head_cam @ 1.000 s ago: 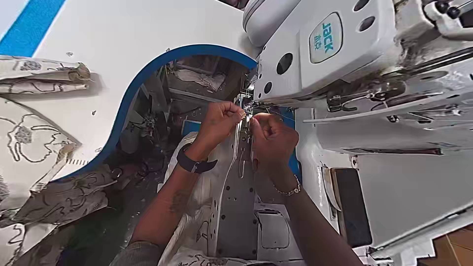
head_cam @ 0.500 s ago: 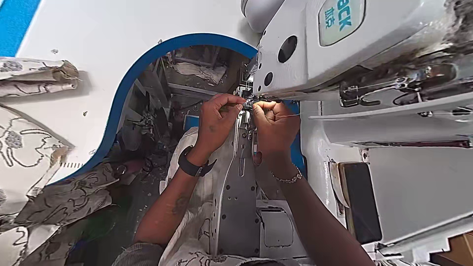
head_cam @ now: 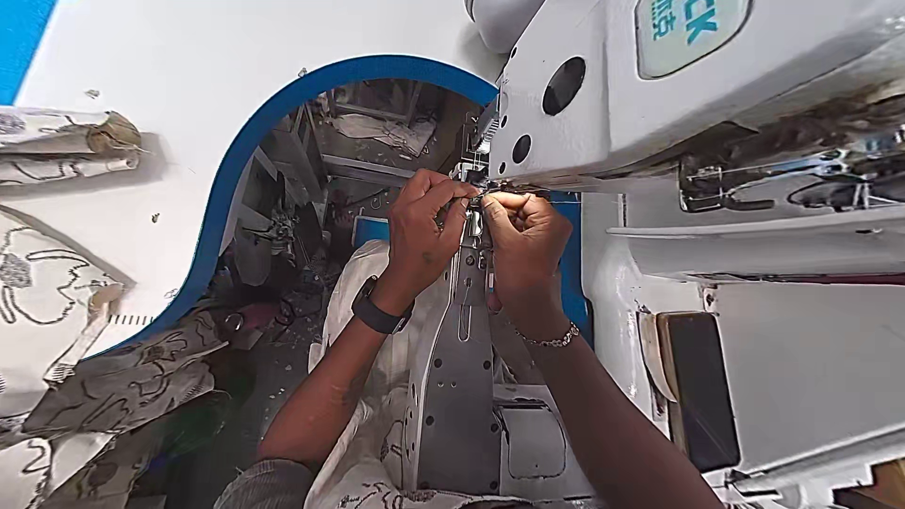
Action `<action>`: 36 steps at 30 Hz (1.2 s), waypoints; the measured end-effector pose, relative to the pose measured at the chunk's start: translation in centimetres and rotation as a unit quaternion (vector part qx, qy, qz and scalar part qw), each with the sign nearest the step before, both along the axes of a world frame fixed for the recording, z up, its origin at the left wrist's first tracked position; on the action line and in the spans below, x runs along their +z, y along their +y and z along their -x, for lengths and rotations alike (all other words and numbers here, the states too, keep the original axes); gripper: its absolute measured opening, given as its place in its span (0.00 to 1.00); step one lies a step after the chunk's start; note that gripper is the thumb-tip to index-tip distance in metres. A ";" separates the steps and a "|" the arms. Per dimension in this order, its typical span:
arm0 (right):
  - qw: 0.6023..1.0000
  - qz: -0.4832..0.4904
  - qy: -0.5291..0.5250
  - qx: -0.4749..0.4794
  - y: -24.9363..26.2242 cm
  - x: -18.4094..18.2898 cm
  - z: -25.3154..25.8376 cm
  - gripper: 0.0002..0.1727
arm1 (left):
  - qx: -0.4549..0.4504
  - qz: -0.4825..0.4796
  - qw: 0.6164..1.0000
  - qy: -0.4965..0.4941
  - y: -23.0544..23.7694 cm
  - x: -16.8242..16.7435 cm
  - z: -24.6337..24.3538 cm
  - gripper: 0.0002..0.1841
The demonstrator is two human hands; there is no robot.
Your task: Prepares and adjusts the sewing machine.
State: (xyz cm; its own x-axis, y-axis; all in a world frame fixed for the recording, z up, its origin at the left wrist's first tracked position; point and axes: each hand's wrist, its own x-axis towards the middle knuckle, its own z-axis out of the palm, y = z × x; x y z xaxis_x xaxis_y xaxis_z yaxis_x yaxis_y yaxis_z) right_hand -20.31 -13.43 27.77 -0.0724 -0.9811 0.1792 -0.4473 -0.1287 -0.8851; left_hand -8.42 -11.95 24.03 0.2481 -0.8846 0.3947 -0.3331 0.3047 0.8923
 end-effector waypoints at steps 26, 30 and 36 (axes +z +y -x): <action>0.999 0.021 0.018 -0.028 0.2 -0.2 -0.5 0.03 | -0.035 -0.016 0.999 0.008 -0.7 -0.4 -0.3 0.13; 0.999 0.043 0.015 -0.023 0.2 -0.3 -0.5 0.02 | -0.044 -0.021 0.999 0.017 -0.6 -0.3 -0.3 0.13; 0.998 0.051 0.015 -0.025 0.1 -0.5 -0.5 0.02 | -0.049 -0.018 0.998 0.033 -0.5 -0.5 -0.3 0.13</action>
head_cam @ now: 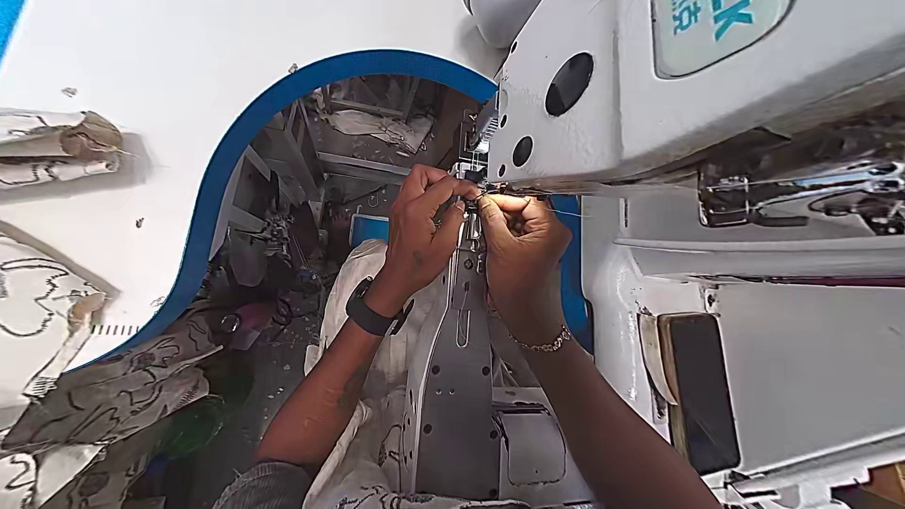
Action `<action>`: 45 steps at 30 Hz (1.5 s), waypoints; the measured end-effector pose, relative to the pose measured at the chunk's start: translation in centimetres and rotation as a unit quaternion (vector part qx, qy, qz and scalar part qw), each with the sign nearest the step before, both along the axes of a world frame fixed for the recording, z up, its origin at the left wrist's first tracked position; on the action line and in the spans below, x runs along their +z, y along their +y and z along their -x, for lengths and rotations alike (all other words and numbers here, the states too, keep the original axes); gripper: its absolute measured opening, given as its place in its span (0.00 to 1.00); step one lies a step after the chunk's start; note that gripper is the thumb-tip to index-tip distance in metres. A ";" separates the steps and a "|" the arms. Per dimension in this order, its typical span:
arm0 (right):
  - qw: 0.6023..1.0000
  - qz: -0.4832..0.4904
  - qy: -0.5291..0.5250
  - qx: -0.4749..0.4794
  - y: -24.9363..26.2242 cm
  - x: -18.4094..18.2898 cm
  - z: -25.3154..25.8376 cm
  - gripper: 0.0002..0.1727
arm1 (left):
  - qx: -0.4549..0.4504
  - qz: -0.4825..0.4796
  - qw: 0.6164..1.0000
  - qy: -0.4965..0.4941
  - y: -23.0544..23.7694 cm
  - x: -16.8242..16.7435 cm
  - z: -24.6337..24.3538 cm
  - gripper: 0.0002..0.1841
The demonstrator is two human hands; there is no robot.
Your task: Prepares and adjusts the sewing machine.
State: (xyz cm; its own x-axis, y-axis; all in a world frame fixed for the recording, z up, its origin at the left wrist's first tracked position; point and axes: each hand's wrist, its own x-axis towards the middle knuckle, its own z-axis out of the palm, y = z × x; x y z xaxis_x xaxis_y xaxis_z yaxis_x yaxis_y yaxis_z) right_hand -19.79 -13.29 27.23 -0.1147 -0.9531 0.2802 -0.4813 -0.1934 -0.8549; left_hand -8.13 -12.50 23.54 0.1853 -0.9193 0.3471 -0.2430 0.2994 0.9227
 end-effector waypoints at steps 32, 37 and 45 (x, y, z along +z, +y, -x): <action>0.994 -0.075 -0.016 0.073 -0.5 0.8 1.6 0.12 | -0.029 0.028 0.996 0.085 -0.8 0.3 -0.8 0.06; 0.996 -0.068 -0.006 0.060 -0.5 0.8 1.3 0.12 | -0.032 0.057 0.998 0.013 -0.9 0.6 -1.3 0.03; 0.997 -0.017 0.071 0.038 -0.2 0.6 1.5 0.16 | -0.046 0.019 0.993 0.104 -2.0 0.6 -0.7 0.05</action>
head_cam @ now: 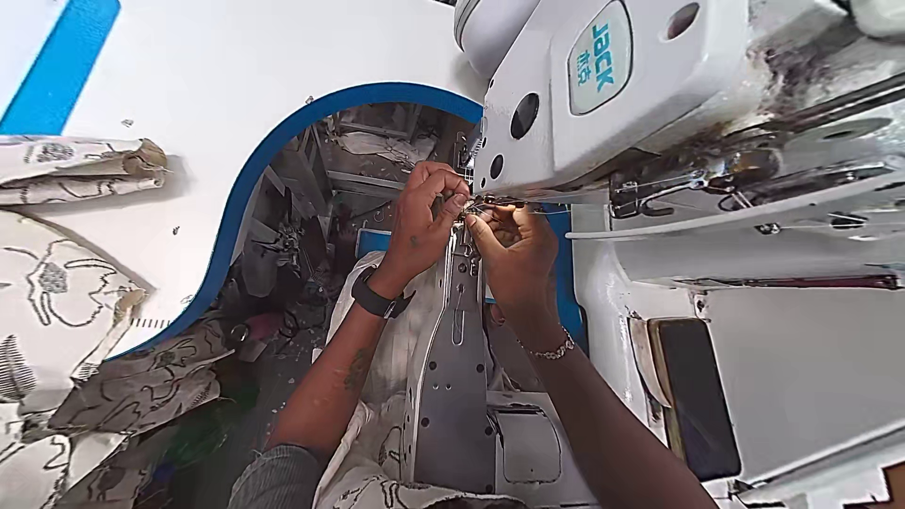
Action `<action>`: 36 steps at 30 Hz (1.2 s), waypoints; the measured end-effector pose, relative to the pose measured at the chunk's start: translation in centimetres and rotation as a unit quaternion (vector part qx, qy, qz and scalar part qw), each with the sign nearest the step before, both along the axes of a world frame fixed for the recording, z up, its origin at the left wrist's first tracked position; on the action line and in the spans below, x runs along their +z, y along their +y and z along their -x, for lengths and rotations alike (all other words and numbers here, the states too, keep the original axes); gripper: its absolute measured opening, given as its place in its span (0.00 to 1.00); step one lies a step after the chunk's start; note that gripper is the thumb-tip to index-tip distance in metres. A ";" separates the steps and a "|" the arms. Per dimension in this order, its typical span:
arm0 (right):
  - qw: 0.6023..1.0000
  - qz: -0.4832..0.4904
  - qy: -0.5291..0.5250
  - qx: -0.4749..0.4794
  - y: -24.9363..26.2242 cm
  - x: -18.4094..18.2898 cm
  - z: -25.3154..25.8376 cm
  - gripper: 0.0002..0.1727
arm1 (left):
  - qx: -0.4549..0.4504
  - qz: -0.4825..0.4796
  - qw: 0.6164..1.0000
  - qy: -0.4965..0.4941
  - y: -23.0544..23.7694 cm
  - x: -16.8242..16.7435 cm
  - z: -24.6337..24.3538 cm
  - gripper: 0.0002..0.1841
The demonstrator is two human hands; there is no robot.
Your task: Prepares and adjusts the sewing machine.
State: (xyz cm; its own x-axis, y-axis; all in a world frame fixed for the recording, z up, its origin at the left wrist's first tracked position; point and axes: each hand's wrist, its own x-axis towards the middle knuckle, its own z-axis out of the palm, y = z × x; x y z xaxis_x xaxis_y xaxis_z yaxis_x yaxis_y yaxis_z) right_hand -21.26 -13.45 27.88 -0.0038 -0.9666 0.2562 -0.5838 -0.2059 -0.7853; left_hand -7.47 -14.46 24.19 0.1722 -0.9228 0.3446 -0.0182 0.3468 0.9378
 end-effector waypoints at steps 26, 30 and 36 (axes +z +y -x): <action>0.967 0.252 0.039 -0.001 0.7 -1.4 0.6 0.08 | 0.024 -0.183 0.910 0.371 -1.1 0.8 -2.7 0.14; 0.973 0.230 0.021 0.006 0.4 -1.4 0.8 0.10 | 0.025 -0.247 0.916 0.316 -0.9 -2.9 -3.2 0.10; 0.994 0.105 0.013 -0.008 -0.5 -1.0 2.1 0.12 | 0.044 -0.426 0.878 -0.214 1.6 -15.4 -5.9 0.36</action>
